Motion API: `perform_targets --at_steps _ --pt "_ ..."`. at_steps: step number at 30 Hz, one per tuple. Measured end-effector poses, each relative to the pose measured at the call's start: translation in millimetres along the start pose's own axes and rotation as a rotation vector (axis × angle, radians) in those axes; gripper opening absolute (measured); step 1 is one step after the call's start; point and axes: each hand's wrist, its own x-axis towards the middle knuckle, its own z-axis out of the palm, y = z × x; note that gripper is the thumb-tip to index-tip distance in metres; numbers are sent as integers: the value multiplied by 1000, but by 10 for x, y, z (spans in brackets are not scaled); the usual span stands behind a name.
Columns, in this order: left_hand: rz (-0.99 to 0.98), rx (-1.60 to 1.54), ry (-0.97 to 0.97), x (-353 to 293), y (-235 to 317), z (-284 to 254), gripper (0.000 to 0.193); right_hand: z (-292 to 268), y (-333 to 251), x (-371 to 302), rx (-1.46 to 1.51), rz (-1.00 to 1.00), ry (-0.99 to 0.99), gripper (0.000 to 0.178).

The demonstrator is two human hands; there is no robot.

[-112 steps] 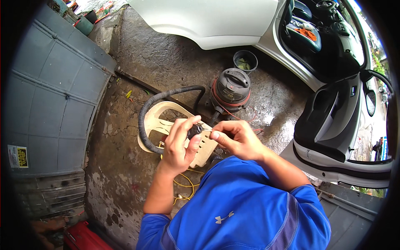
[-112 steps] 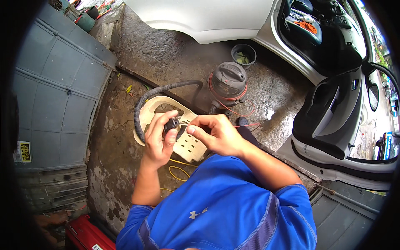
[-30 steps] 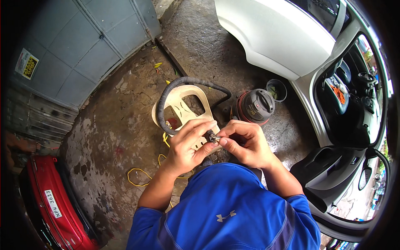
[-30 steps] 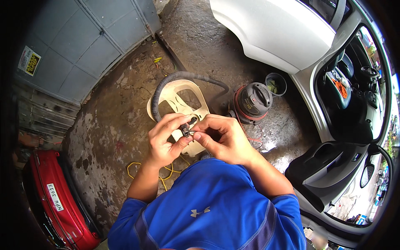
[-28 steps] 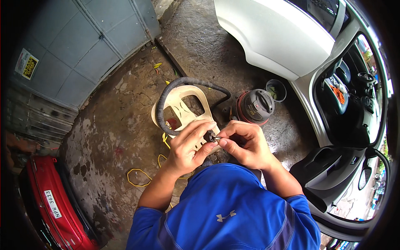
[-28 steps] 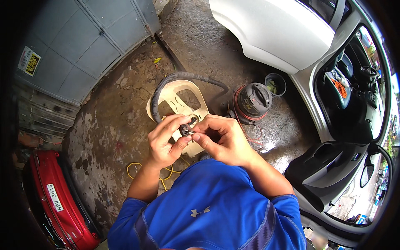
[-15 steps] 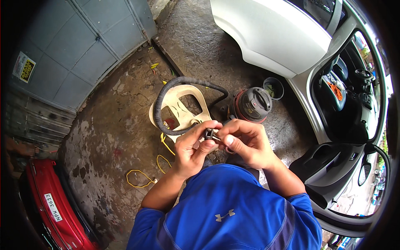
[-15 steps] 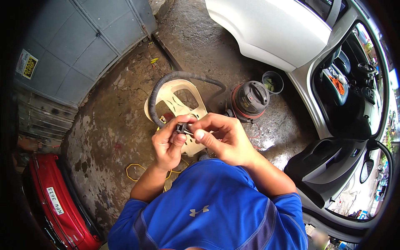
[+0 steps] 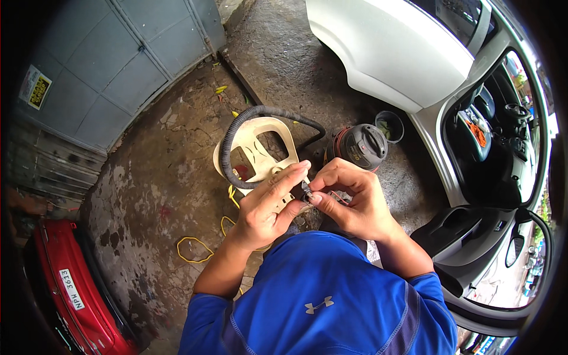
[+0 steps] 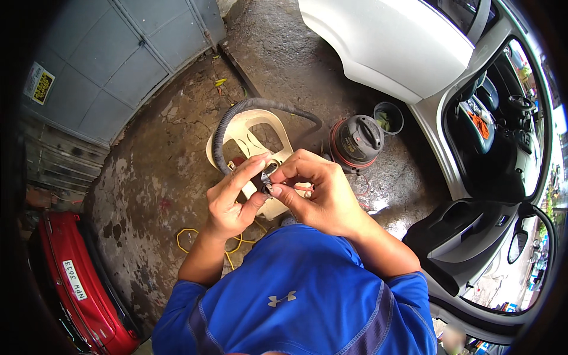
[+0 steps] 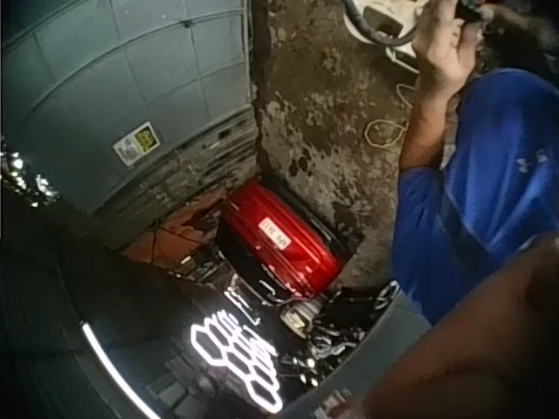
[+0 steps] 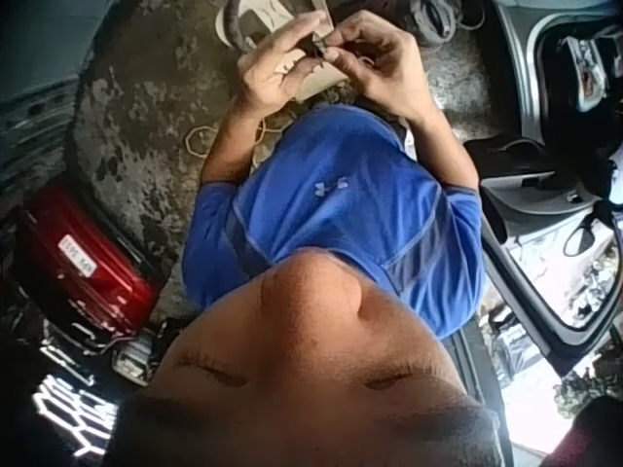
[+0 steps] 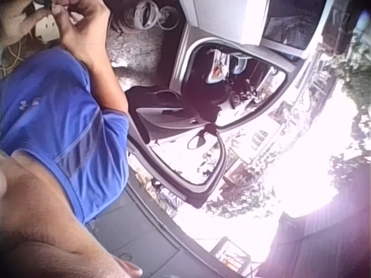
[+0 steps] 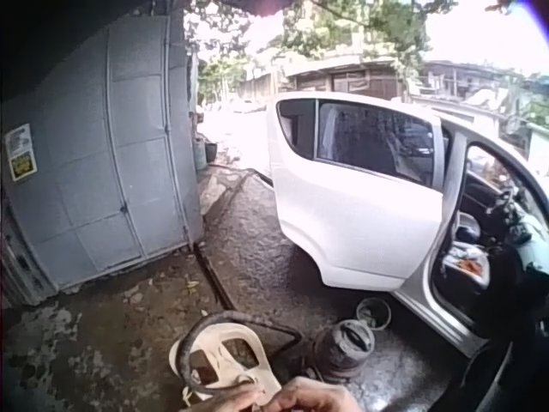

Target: The recorder organizes a hose and then attempts to repair a power cord connector for a vacuum cleaner at a detailing bay.

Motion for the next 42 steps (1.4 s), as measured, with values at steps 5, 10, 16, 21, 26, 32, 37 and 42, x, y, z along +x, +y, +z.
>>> perform_targets --at_steps 5,10,16,21,26,32,37,42 --pt "-51 -84 -56 22 91 -110 47 52 108 -25 189 74 -64 10" --pt "-213 -267 -93 63 131 -189 42 55 177 -42 260 136 -113 14" --pt "-294 -373 -73 11 112 -148 36 65 221 -47 162 -444 -57 43" --pt "-390 -470 -29 -68 111 -104 34 36 183 76 -181 -588 -99 45" --pt "-527 -638 -23 -121 140 -45 31 44 193 42 -131 -484 -91 44" --pt "-564 -829 40 -165 149 62 33 93 299 22 -47 -481 -19 41" --pt "-583 -825 85 -195 131 91 34 98 343 -21 -39 -452 -14 39" --pt "-528 -842 129 -191 41 88 37 146 293 28 26 -518 -12 37"
